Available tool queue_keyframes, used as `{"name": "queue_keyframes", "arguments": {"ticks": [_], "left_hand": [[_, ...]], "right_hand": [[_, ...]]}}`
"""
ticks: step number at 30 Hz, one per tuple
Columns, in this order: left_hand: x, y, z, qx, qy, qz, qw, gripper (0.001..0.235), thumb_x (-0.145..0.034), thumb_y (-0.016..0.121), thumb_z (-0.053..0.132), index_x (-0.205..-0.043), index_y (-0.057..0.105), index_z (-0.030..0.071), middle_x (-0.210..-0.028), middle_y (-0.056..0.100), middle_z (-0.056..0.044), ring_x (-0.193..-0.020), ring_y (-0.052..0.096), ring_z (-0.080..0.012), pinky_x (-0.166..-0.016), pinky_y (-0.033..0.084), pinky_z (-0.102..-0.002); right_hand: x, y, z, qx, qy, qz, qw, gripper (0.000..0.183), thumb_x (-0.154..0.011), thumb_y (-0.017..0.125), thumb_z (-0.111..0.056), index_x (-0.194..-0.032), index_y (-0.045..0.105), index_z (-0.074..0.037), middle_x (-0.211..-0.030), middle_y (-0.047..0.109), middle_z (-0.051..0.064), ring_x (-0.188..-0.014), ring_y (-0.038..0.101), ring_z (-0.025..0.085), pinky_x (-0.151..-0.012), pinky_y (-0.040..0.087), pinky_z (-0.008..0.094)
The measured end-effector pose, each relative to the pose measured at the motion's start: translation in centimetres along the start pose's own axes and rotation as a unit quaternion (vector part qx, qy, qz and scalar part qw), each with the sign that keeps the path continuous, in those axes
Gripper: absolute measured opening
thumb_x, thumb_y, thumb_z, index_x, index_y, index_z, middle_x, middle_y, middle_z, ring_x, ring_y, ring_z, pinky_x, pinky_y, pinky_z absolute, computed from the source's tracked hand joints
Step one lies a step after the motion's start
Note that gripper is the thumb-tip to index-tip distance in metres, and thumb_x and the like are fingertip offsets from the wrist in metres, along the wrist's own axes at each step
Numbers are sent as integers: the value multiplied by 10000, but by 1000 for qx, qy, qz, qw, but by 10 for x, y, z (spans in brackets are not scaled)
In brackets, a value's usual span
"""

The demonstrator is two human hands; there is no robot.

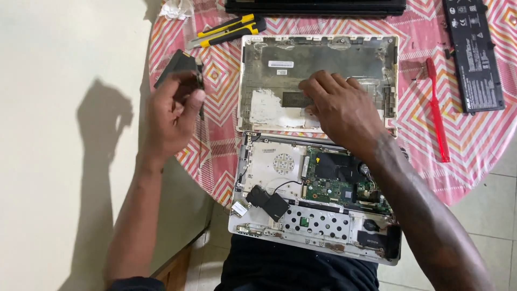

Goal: The person disassembles a laptop by removing the back cover and using a screwdriver to detach internal components. They remove the hard drive, a small circuit board, and a ribbon cable, placing them on the table.

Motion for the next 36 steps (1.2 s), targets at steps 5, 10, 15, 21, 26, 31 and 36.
{"name": "queue_keyframes", "arguments": {"ticks": [5, 10, 15, 21, 26, 31, 36], "left_hand": [[35, 46, 40, 220, -65, 32, 973, 229, -944, 607, 137, -1100, 595, -30, -932, 678, -207, -871, 703, -285, -798, 589, -422], [53, 86, 53, 284, -118, 19, 951, 258, -926, 628, 147, -1105, 611, -39, -919, 686, -205, -868, 696, -267, -763, 595, -431], [49, 93, 75, 170, -97, -12, 981, 307, -947, 588, 206, -1164, 578, -12, -1093, 673, -172, -992, 704, -280, -784, 627, -318], [50, 104, 90, 96, -48, -44, 993, 271, -937, 612, 112, -1167, 589, -30, -1095, 685, -167, -1056, 692, -296, -881, 615, -367], [54, 107, 93, 138, -87, -59, 985, 255, -940, 594, 101, -1162, 601, -23, -1082, 691, -156, -1019, 693, -268, -859, 606, -332], [55, 110, 98, 249, -183, -62, 949, 372, -977, 501, 345, -1118, 626, 24, -1006, 695, -92, -922, 687, -209, -786, 588, -318], [62, 115, 98, 327, -262, -40, 907, 411, -939, 553, 347, -1149, 586, -5, -1008, 686, -101, -908, 702, -202, -797, 640, -317]], "right_hand": [[1, 15, 1, -4, 6, 13, 1000, 272, -954, 566, -315, -1202, 615, -215, -1089, 549, 15, -961, 581, 243, -771, 463, 381], [15, 3, -16, -39, 27, 53, 997, 354, -942, 592, -305, -1282, 625, -208, -1130, 560, 70, -1010, 563, 284, -783, 454, 422], [42, -67, -68, -503, 159, 39, 849, 348, -857, 609, -383, -1029, 608, -80, -888, 647, 4, -803, 614, 115, -688, 519, 254], [67, -51, -74, -526, 240, 75, 812, 185, -822, 730, -229, -871, 631, -81, -772, 624, -6, -666, 555, 90, -565, 470, 221], [78, -44, -76, -547, 276, 81, 786, 115, -828, 722, -112, -909, 677, -45, -827, 685, 34, -711, 618, 106, -595, 532, 215], [86, -37, -79, -690, 295, 101, 653, 101, -853, 670, -44, -942, 642, -3, -833, 712, 98, -741, 753, 214, -715, 668, 310], [98, -28, -78, -689, 339, 111, 631, 78, -864, 674, -80, -887, 638, -15, -783, 620, 56, -661, 650, 153, -630, 581, 259]]}}
Point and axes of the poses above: each hand's wrist, its own x-axis away from the middle knuckle, its own y-axis out of the palm, z = x × y, the point moved 2 cm from there along -x, towards the middle knuckle
